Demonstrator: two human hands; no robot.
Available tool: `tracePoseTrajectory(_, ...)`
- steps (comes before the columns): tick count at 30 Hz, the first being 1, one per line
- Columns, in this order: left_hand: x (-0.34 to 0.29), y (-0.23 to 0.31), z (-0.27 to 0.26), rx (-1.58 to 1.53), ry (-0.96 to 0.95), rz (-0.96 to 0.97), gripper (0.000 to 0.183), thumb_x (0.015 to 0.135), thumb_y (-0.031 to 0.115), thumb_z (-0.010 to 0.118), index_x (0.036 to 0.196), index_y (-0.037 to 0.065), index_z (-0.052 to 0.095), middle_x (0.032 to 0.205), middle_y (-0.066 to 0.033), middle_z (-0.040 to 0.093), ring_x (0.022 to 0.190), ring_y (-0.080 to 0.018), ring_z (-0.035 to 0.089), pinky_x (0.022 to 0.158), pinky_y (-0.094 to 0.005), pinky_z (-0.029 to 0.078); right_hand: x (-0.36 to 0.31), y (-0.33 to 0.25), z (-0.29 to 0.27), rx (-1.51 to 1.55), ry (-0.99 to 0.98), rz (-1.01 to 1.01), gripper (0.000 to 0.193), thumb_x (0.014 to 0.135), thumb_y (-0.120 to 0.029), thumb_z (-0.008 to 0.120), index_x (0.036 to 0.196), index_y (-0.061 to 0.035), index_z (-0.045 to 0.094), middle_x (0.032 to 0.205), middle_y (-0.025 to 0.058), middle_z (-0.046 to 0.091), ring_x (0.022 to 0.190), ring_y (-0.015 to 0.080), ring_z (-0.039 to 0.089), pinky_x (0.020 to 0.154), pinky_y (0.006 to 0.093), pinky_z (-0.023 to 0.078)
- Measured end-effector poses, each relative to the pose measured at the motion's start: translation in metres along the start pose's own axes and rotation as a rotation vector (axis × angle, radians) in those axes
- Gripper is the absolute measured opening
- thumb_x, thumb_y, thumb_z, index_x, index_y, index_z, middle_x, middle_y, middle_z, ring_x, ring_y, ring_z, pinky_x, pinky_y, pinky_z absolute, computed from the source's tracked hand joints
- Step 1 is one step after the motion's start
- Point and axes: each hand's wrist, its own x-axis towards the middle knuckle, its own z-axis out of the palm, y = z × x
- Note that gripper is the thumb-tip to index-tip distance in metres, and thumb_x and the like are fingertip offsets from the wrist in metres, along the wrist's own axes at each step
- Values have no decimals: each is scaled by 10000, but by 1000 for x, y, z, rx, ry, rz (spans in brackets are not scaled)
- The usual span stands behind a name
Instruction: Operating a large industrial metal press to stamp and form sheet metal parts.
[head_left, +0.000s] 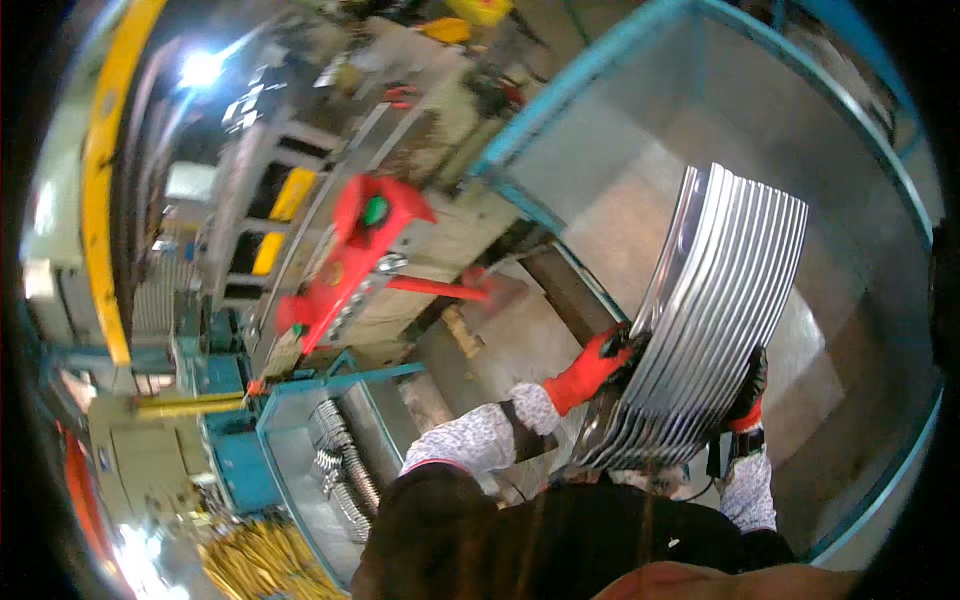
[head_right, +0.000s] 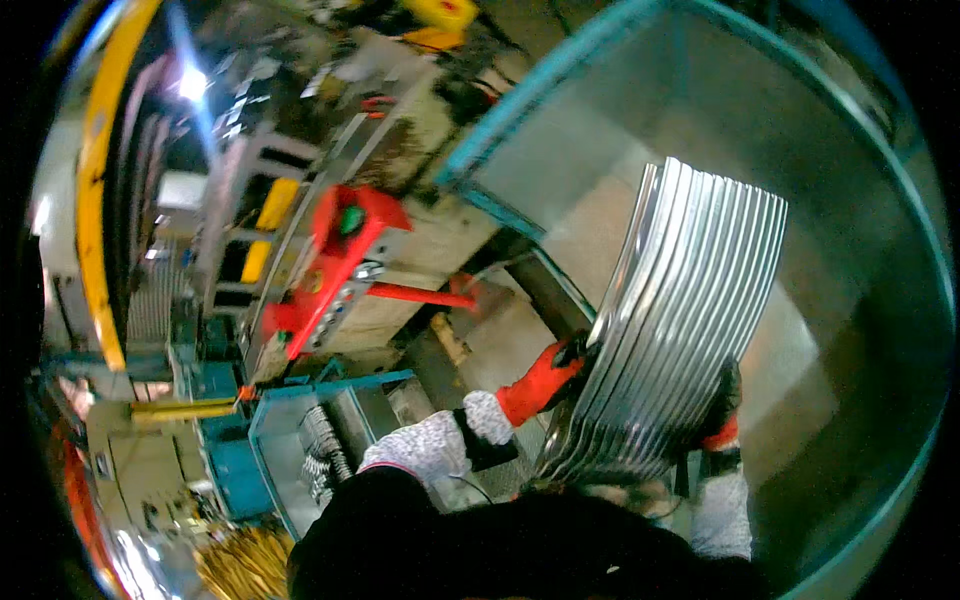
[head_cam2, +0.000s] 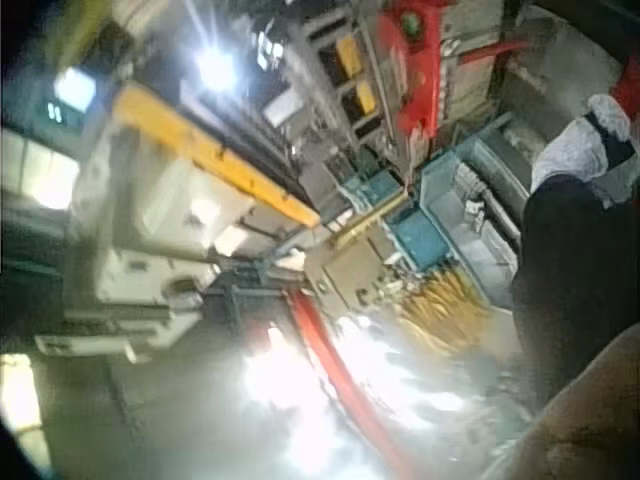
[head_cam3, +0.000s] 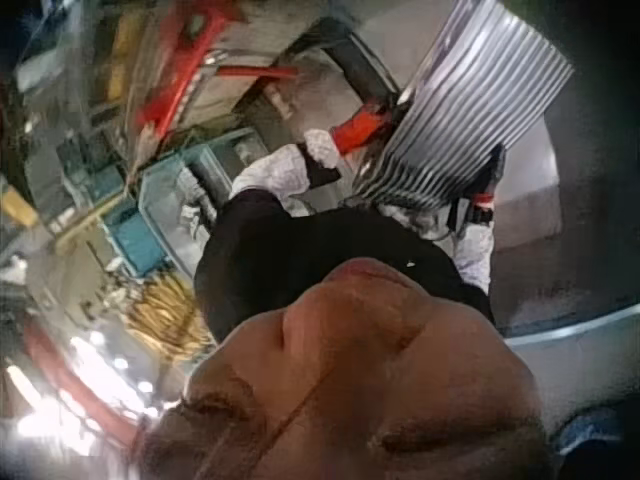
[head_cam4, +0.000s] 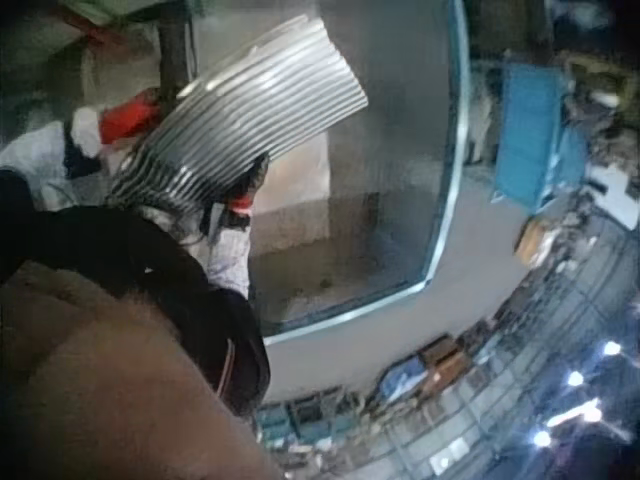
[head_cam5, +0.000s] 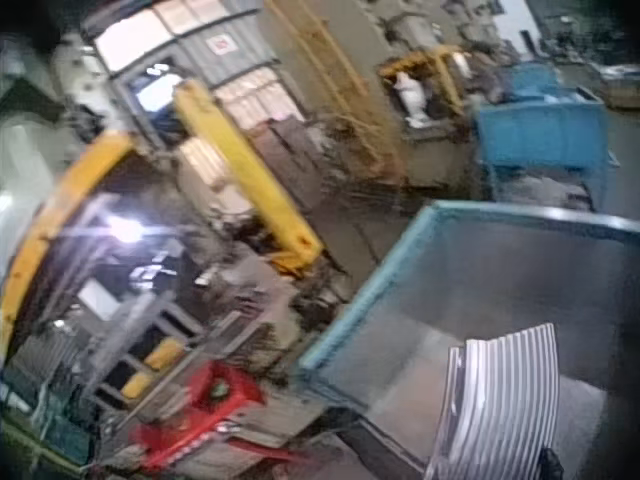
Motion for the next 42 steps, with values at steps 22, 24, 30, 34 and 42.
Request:
tracePoseTrajectory(22,-299,247,-355,-157,381,17,333,891,214,552,1169,49,472,984,-52,583,847,-109,543,737,-273,450,-90,240,446,-423,-578,-72,479,945,-346,363,1315,-41,360,1270,122,454,1109,212,455,957,349,363)
tracePoseTrajectory(24,-295,235,-405,-57,424,56,387,886,222,561,1221,57,459,1014,-41,583,867,-114,538,759,-262,447,-77,277,468,-380,-584,-19,480,945,-347,362,1315,-42,360,1269,120,454,1108,212,456,956,350,365)
tracePoseTrajectory(30,-300,230,-492,164,445,-107,496,857,307,597,1263,77,427,1121,-83,549,1007,-152,502,859,-300,413,-59,366,501,-283,-559,93,481,944,-352,360,1314,-45,359,1264,115,454,1105,211,457,953,350,370)
tracePoseTrajectory(34,-285,242,-528,187,450,-206,490,839,290,627,1223,35,462,1056,-73,579,946,-136,523,832,-285,420,-42,402,511,-233,-530,114,481,944,-355,358,1314,-47,359,1261,112,454,1103,210,459,950,351,373)
tracePoseTrajectory(42,-247,226,-569,496,387,-205,523,828,317,628,1215,1,474,1108,-125,570,1022,-200,520,888,-311,395,-25,446,517,-191,-528,161,483,944,-362,355,1314,-51,359,1256,105,454,1099,209,461,946,352,380)
